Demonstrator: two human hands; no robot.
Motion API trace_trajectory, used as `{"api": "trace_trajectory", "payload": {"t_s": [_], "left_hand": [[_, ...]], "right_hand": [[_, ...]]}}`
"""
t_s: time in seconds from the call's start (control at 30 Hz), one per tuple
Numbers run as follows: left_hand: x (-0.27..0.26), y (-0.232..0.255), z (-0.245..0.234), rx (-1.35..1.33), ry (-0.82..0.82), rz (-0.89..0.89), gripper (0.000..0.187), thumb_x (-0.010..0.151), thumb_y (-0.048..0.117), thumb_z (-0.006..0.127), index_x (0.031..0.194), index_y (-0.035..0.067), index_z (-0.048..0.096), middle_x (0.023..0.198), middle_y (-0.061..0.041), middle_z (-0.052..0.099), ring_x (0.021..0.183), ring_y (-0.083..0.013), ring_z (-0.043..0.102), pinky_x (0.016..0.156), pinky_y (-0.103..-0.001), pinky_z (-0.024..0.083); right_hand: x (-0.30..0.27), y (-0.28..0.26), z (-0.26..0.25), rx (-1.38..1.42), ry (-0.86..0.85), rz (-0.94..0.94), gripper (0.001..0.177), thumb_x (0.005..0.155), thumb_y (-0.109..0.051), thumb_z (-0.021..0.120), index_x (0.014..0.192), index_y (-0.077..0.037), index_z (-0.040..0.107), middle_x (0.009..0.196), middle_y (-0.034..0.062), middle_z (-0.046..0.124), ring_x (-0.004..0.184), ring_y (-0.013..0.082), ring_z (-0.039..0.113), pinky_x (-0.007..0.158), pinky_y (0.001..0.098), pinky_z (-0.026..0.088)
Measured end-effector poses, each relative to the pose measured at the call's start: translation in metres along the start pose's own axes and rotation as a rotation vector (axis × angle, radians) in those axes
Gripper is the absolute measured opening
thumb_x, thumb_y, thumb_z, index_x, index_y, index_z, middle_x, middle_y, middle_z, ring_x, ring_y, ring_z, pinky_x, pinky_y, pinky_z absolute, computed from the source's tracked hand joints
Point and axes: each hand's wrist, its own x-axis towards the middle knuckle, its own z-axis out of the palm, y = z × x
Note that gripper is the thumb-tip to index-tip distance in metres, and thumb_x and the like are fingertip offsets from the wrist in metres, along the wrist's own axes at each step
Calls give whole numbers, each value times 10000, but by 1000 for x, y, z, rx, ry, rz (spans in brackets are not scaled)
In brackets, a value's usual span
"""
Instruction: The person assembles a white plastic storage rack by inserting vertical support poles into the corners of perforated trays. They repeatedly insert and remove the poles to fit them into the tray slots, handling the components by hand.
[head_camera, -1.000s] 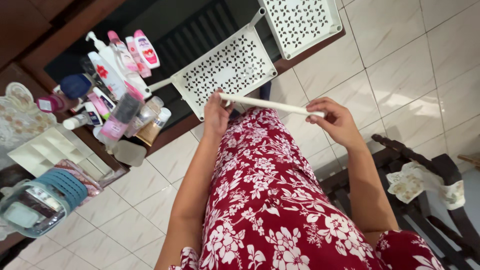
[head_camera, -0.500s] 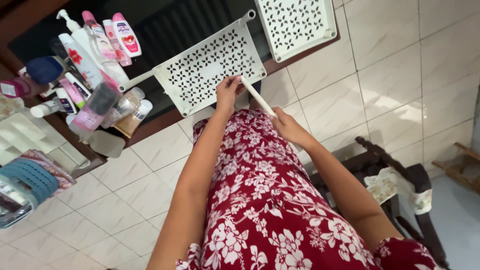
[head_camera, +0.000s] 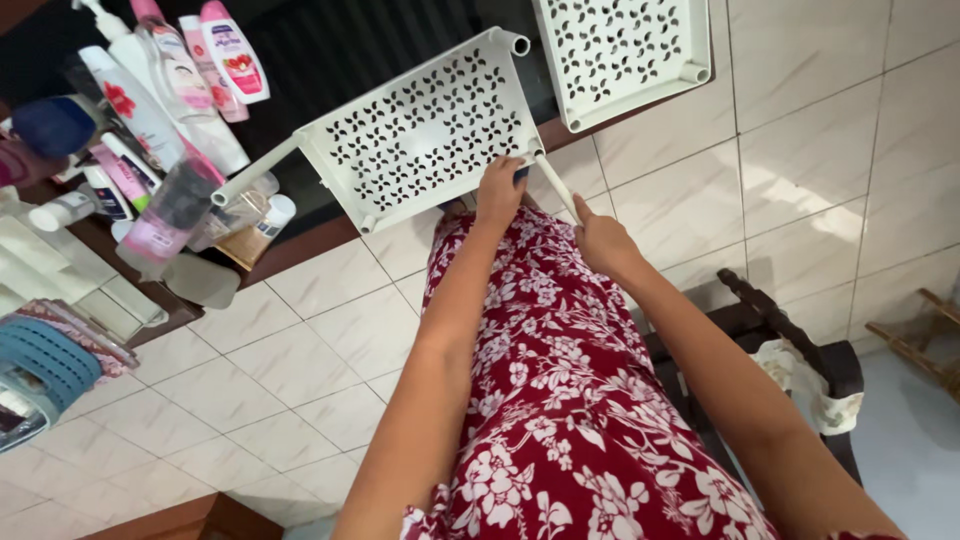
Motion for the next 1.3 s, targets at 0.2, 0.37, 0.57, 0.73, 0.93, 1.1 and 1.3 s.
{"api": "trace_trajectory", "payload": {"t_s": [0.2,0.37,0.57,0.73,0.93,1.1,1.3], "left_hand": [[16,-12,22,-45,-16,-31,283,843,19,665,1125,18,690,1099,-178,656,1053,-383,615,913,-452,498],[18,-21,38,-90,-4,-45,203,854,-8,646,1017,48,755,1066,-170,697,1033,-375,639,913,-445,511],[22,-50,61,8,21,-10,212,808,37,703,993,93,790,1256,-224,662,1080,-412,649,952,-434,517],[22,-58,64,0,-31,-12,220,830,30,704,1020,97,794,1282,-240,649,1055,-419,656,949,-437,527],[24,-53,56,-16,-93,-35,179,872,52,693,1023,83,784,1202,-239,680,1009,-401,678,912,-447,539],[25,-56,59,-42,-70,1,127,862,91,707,964,56,773,1201,-245,672,941,-409,680,847,-464,542],[21,-60,61,59,-145,0,156,966,162,634,1054,93,743,1263,-197,667,997,-394,674,879,-495,522]], "right_hand": [[12,-11,-1,-46,-45,49,657,998,-203,470,1619,-147,264,996,298,696,908,451,682,867,540,534],[9,-25,-7,-83,-71,90,642,1017,-198,446,1624,-148,245,969,278,703,886,430,693,832,529,546],[5,-21,-11,-98,-38,79,642,1021,-220,469,1623,-161,255,947,272,706,873,433,689,814,534,542],[7,-17,-9,-149,-55,73,624,1042,-207,458,1629,-150,256,937,272,707,876,437,695,815,530,545],[49,-41,-16,-340,-112,56,532,1035,-110,441,1537,36,343,1015,257,714,934,402,713,778,489,589],[68,-60,-13,-496,-112,19,379,1037,-138,517,1349,67,584,1158,194,716,1026,336,737,813,414,611],[66,-59,2,-487,-34,2,503,949,-112,569,1391,114,491,1096,254,697,962,349,726,733,404,605]]}}
